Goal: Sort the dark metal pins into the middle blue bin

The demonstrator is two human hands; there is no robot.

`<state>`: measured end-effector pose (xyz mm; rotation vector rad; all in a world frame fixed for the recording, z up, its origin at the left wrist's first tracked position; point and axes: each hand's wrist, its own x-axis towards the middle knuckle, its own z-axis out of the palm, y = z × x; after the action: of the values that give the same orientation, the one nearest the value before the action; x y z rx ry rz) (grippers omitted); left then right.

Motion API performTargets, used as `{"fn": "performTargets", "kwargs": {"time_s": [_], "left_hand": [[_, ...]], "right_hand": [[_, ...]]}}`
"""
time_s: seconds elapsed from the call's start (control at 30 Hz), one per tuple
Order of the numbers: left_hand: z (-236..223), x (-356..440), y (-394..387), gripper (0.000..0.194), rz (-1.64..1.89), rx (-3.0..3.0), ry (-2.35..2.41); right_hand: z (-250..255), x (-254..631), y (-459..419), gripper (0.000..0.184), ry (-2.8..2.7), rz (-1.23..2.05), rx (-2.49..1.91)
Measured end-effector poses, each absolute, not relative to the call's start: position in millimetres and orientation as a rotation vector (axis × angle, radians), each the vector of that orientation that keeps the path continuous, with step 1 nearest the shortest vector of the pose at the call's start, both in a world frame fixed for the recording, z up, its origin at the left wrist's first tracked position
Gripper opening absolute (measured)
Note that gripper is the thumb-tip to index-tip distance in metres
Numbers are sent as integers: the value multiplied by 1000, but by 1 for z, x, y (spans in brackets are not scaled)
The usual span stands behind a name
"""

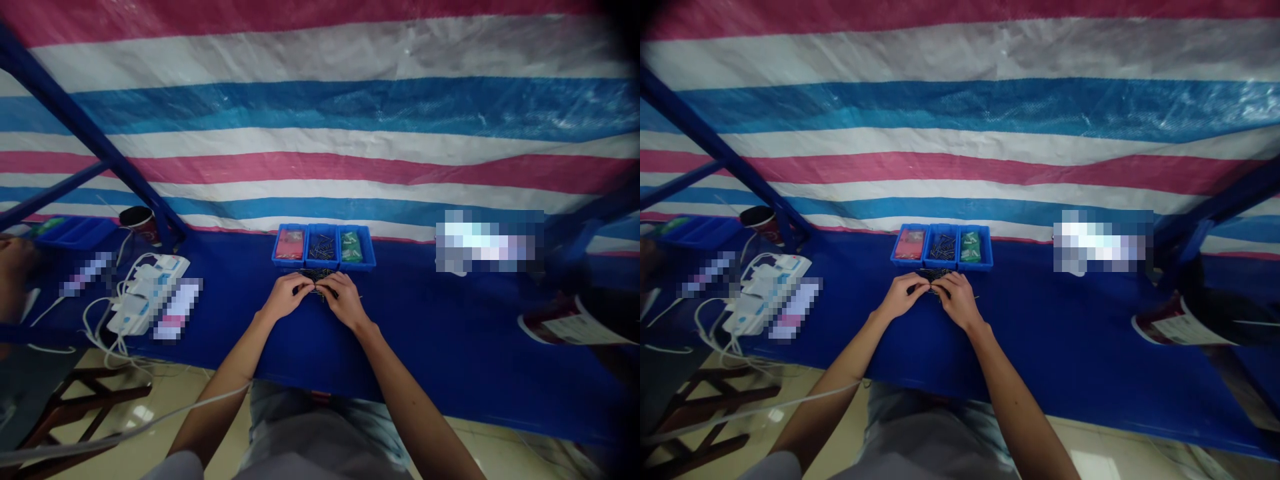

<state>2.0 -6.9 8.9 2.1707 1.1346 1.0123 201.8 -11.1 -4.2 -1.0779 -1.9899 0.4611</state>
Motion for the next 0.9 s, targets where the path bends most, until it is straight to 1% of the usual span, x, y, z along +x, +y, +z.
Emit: {"fn": "performTargets", "kwargs": {"time_s": [0.3, 0.9], "left_hand": [[6, 2, -5, 22, 993, 2150, 1149], [6, 0, -4, 20, 1008, 2188, 1110]], "right_hand": [[-12, 202, -9, 15, -1925, 429, -1042], [-11, 199, -12, 16, -1888, 509, -989]]}}
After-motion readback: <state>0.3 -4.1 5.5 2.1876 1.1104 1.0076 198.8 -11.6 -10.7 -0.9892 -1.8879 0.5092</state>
